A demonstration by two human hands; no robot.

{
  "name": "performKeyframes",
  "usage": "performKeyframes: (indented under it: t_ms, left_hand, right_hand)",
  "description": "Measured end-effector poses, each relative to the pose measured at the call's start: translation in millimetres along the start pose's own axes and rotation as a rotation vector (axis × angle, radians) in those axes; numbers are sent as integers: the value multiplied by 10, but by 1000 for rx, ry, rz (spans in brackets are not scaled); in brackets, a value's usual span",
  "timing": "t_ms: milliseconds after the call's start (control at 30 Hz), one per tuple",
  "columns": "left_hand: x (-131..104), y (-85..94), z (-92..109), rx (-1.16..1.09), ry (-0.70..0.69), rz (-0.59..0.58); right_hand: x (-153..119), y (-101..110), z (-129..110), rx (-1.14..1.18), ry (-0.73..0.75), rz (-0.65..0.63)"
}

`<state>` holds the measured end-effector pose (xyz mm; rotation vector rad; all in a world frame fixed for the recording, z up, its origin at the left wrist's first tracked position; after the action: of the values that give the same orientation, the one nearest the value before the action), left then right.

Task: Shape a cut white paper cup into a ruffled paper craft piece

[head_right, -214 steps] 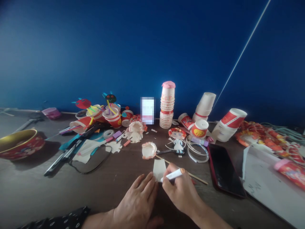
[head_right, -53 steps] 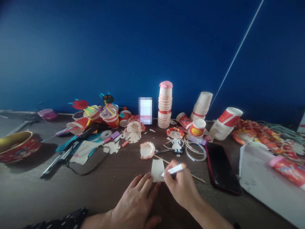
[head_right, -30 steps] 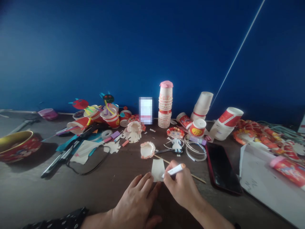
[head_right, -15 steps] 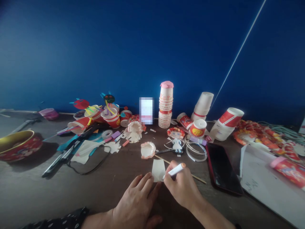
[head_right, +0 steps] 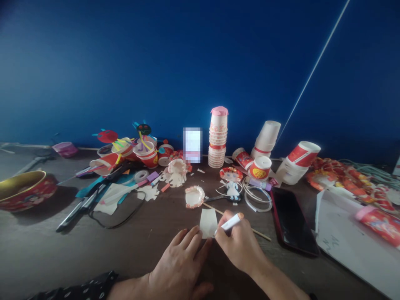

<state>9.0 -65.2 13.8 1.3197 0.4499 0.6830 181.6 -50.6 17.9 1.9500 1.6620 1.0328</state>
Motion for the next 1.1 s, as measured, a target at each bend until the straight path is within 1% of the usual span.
performKeyframes:
  t_ms: [200,533,700,867,1100]
  left_hand:
    - [-2,-47,-16,16,-30,13]
    - [-9,-55,-9,16,-14,21]
    - [-9,-38,-10,9,-8,5]
    - [-9,-18,-8,24,-17,21]
    - [-7,-3,-4,20,-12,13]
  right_hand:
    - [13,-5,-3,18,10,14]
    - [23,10,-16,4,6,-1]
    - [20,4,-8,7,15,-6]
    - [11,9,-18,0,17,-2]
    - [12,11,-2,13,17,-7]
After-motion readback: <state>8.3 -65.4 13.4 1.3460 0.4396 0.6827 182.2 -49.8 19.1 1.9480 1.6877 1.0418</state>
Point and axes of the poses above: each hand's wrist, its own x-axis towards the middle knuckle, its own y-axis out of the back of the hand, z = x × y, the point moved 1 cm from there along x, towards the middle knuckle, and after that the axes turned 10 degrees about z, right-handed, at the moved point
